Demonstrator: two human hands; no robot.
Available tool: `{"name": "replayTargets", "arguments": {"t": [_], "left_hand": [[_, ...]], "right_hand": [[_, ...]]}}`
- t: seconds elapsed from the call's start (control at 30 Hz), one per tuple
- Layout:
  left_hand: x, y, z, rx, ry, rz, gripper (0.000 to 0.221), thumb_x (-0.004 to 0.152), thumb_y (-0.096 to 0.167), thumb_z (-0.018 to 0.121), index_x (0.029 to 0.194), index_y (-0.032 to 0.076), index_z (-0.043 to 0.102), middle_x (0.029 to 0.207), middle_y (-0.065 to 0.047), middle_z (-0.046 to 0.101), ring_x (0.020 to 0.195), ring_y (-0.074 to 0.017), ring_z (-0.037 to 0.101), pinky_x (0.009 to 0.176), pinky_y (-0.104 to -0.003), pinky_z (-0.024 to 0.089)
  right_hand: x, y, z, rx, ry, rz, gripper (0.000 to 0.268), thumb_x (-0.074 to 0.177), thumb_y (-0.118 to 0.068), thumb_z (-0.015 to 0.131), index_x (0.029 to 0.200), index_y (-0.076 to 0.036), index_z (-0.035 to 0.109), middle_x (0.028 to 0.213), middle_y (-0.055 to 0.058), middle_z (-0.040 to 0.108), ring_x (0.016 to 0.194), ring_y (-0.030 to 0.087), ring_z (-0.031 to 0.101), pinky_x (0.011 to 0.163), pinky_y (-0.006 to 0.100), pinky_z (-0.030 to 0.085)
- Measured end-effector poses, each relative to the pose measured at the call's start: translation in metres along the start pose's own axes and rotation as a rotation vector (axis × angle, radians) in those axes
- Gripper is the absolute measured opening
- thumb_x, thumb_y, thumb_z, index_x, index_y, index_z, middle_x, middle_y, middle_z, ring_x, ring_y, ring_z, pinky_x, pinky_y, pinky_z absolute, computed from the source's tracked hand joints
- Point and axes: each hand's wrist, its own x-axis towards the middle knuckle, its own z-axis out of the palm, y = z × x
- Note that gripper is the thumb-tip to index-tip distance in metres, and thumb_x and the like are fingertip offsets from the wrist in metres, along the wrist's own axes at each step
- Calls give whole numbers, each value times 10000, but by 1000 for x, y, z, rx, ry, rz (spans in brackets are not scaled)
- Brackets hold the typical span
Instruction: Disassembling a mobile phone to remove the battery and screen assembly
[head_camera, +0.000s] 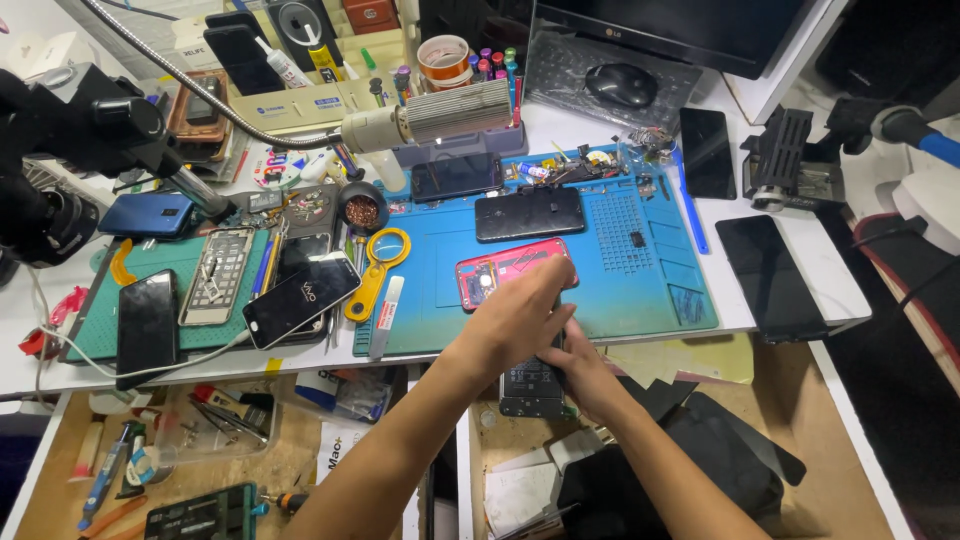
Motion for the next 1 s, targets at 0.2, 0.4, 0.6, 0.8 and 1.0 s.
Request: {"name": "replayTargets", "arguments": {"t": [0.2,0.4,0.6,0.8,1.0], "left_hand": [[2,-8,-4,32,-77,-22,226,969,156,546,1160,162,427,985,-151,709,904,-485,697,766,-591,545],[-13,1,6,-95,153,-122,310,935,125,657,1184,122,472,928,-240,708,863,-494,730,719,-571,580],[-26,0,3,-122,263,-19,213,949,42,625,1096,106,485,916,-189,745,800,-421,758,661,-472,601],[-35,-9,21,77,416,19,227,980,127,670,1090,131,472,863,-132,741,740,-355,755,598,-443,600],[-28,-1,8,3,239,76,204,971,65,613,1150,125,534,820,-175,704,740,-435,731,628,-502,586]], "right_hand": [[12,22,-16,-25,42,-50,912,892,37,619,1642,-112,121,1471,297,488,1217,440,596,880,600,553],[8,8,-12,-67,-8,-54,883,920,20,601,1637,-90,98,1467,337,485,1228,448,596,905,591,551],[-8,-3,9,-85,-61,-95,743,918,65,572,1580,-163,325,1239,256,651,1047,345,668,820,528,593],[-9,-12,15,-67,-77,-147,734,901,83,572,1563,-148,353,1186,213,690,970,267,663,801,495,605],[-2,-6,4,-119,-35,-94,736,923,15,594,1585,-122,304,1259,272,650,1033,335,649,829,542,574]]}}
